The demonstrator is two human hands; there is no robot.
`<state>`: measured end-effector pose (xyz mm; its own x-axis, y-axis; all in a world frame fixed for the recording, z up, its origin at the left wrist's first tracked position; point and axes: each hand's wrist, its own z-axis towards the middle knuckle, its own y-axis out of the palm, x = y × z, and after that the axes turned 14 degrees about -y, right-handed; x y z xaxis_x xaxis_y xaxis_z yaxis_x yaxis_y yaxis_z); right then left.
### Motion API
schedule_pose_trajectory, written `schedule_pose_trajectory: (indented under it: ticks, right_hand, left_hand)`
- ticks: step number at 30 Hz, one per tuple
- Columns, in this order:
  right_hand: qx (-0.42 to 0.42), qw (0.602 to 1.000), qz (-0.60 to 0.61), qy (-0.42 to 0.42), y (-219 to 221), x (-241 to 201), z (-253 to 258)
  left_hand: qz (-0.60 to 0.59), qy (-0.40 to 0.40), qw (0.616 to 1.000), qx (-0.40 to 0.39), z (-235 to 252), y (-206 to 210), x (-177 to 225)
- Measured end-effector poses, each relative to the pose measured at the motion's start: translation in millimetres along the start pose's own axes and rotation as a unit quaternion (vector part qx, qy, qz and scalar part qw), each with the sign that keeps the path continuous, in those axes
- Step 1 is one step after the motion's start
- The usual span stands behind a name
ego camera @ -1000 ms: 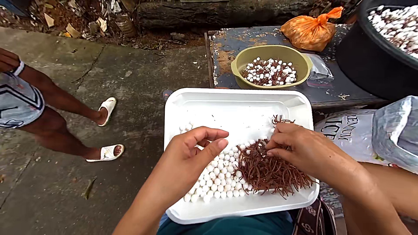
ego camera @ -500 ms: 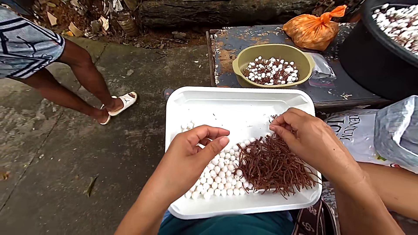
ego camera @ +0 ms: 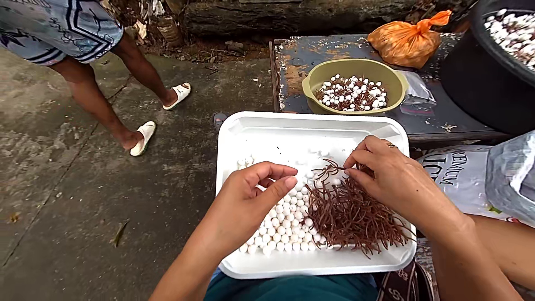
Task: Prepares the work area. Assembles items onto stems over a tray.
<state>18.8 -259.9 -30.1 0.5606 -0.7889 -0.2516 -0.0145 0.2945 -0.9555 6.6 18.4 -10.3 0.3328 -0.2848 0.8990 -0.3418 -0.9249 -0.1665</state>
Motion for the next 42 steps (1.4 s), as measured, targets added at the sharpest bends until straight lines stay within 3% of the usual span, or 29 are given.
schedule_pose_trajectory:
  ticks: [5, 11, 16, 20, 24, 29, 36, 42]
  right_hand:
    - [0.061, 0.996, 0.066, 0.001, -18.6, -0.8, -7.8]
    - [0.122, 0.964, 0.236, 0.014, -13.7, -28.4, -4.2]
    - [0.111, 0.883, 0.451, 0.064, 0.5, -50.6, 4.3]
    - [0.085, 0.811, 0.570, 0.104, 5.5, -58.4, 9.4]
    - [0.080, 0.791, 0.594, 0.124, 9.5, -63.4, 12.6]
    - [0.075, 0.774, 0.619, 0.112, 14.9, -64.3, 12.9]
    - [0.078, 0.680, 0.722, 0.101, 15.3, -60.6, 12.5]
    - [0.073, 0.667, 0.736, 0.096, 20.6, -64.9, 12.3]
  left_hand:
    - [-0.001, -0.001, 1.000, -0.013, 2.4, 5.6, 0.3]
    - [-0.080, -0.008, 0.997, -0.007, 5.9, 33.0, -2.2]
    - [-0.265, -0.071, 0.960, -0.051, 10.4, 40.0, 0.2]
    - [-0.334, -0.056, 0.932, -0.130, 12.1, 32.0, -3.1]
    - [-0.334, -0.025, 0.926, -0.174, 13.0, 27.4, -5.5]
    - [-0.325, -0.037, 0.937, -0.120, 9.9, 25.4, -0.3]
    - [-0.372, -0.031, 0.910, -0.179, 10.5, 20.0, 0.2]
    - [-0.357, -0.023, 0.922, -0.150, 9.5, 23.2, -1.1]
